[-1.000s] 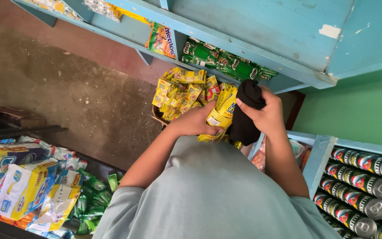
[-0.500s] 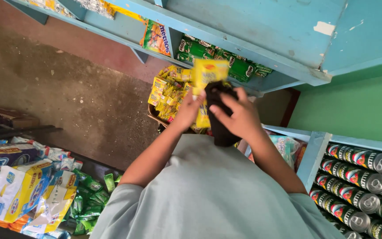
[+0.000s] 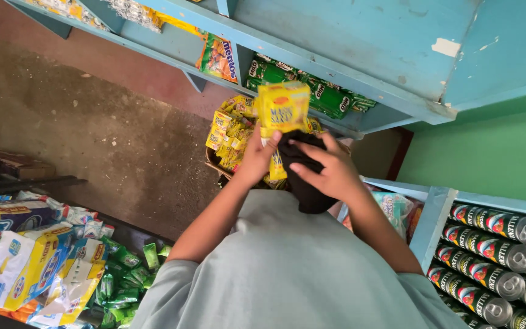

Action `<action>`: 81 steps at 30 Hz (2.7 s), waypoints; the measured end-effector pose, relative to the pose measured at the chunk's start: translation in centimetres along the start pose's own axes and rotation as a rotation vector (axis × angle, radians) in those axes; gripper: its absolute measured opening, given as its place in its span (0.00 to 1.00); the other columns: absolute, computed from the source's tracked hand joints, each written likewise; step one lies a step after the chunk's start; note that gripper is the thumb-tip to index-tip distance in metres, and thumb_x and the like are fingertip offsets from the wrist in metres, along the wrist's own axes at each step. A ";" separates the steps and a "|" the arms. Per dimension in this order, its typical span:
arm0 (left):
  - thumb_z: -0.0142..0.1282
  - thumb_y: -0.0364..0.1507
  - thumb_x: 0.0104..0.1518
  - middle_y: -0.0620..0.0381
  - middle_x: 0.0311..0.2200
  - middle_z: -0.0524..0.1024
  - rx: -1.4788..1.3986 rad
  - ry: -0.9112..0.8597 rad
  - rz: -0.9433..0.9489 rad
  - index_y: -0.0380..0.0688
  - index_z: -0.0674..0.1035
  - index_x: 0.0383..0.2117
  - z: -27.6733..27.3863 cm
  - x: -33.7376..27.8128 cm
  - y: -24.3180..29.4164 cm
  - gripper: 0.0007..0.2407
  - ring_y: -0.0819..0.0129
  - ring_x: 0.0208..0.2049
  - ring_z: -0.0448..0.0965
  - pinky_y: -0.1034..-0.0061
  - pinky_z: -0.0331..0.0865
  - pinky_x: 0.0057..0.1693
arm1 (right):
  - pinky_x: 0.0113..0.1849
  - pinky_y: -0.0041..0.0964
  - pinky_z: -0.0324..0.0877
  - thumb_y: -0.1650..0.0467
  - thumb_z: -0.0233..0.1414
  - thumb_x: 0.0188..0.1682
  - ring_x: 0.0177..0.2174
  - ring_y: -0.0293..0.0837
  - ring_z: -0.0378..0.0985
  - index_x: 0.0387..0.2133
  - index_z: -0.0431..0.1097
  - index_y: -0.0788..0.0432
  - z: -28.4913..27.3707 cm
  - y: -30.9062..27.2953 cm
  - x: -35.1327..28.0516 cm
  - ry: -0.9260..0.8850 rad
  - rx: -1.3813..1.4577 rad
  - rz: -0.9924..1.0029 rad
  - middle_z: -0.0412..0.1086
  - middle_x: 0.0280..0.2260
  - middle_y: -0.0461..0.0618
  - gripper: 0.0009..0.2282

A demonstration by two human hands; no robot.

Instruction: Organizing and stocking small seasoning packets onto shelves in a grocery store.

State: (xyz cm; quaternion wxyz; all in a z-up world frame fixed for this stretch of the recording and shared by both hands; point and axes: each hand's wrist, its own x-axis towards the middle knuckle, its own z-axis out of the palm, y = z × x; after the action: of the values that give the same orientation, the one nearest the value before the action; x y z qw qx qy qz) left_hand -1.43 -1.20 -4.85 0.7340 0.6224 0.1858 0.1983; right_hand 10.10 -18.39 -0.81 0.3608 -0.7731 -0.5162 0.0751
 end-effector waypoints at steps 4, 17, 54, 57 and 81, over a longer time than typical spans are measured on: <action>0.49 0.36 0.68 0.36 0.47 0.74 -0.007 0.007 -0.009 0.36 0.64 0.63 -1.6 -0.6 -1.1 0.22 0.48 0.53 0.74 0.46 0.64 0.62 | 0.42 0.45 0.75 0.59 0.65 0.44 0.41 0.56 0.80 0.49 0.78 0.41 0.4 2.4 0.0 0.016 0.044 0.040 0.70 0.44 0.51 0.18; 0.54 0.38 0.64 0.47 0.39 0.79 -0.394 -0.053 -0.189 0.38 0.69 0.56 -3.7 -1.9 -6.1 0.20 0.62 0.40 0.82 0.61 0.78 0.48 | 0.54 0.46 0.66 0.67 0.60 0.52 0.48 0.54 0.76 0.50 0.77 0.60 3.9 -0.3 1.4 0.345 0.332 0.117 0.75 0.43 0.59 0.14; 0.46 0.55 0.61 0.28 0.68 0.50 -0.349 -0.114 -0.620 0.33 0.51 0.70 -7.9 2.3 4.2 0.40 0.36 0.69 0.50 0.46 0.47 0.70 | 0.50 0.47 0.66 0.67 0.62 0.51 0.46 0.56 0.74 0.47 0.78 0.55 8.1 -1.0 8.8 0.406 0.242 0.168 0.67 0.43 0.56 0.12; 0.46 0.55 0.63 0.34 0.65 0.60 -0.537 -0.086 -0.648 0.39 0.58 0.69 -8.7 2.8 -4.8 0.37 0.43 0.65 0.62 0.50 0.60 0.66 | 0.54 0.51 0.63 0.67 0.58 0.55 0.48 0.59 0.73 0.49 0.78 0.55 7.8 -0.5 9.0 0.461 0.243 0.259 0.70 0.43 0.58 0.11; 0.34 0.67 0.53 0.45 0.42 0.81 -0.747 -0.171 -0.441 0.40 0.77 0.50 -9.1 5.9 -2.2 0.40 0.60 0.45 0.81 0.65 0.71 0.58 | 0.61 0.61 0.54 0.65 0.49 0.60 0.60 0.67 0.60 0.66 0.57 0.57 6.5 -0.6 7.7 0.243 0.462 0.535 0.61 0.59 0.72 0.22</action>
State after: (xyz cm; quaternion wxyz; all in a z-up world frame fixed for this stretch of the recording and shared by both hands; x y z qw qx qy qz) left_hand -0.95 9.22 -8.55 0.9460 0.2742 0.1685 0.0384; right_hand 10.01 -8.62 -3.18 0.5520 -0.7821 -0.2188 0.1890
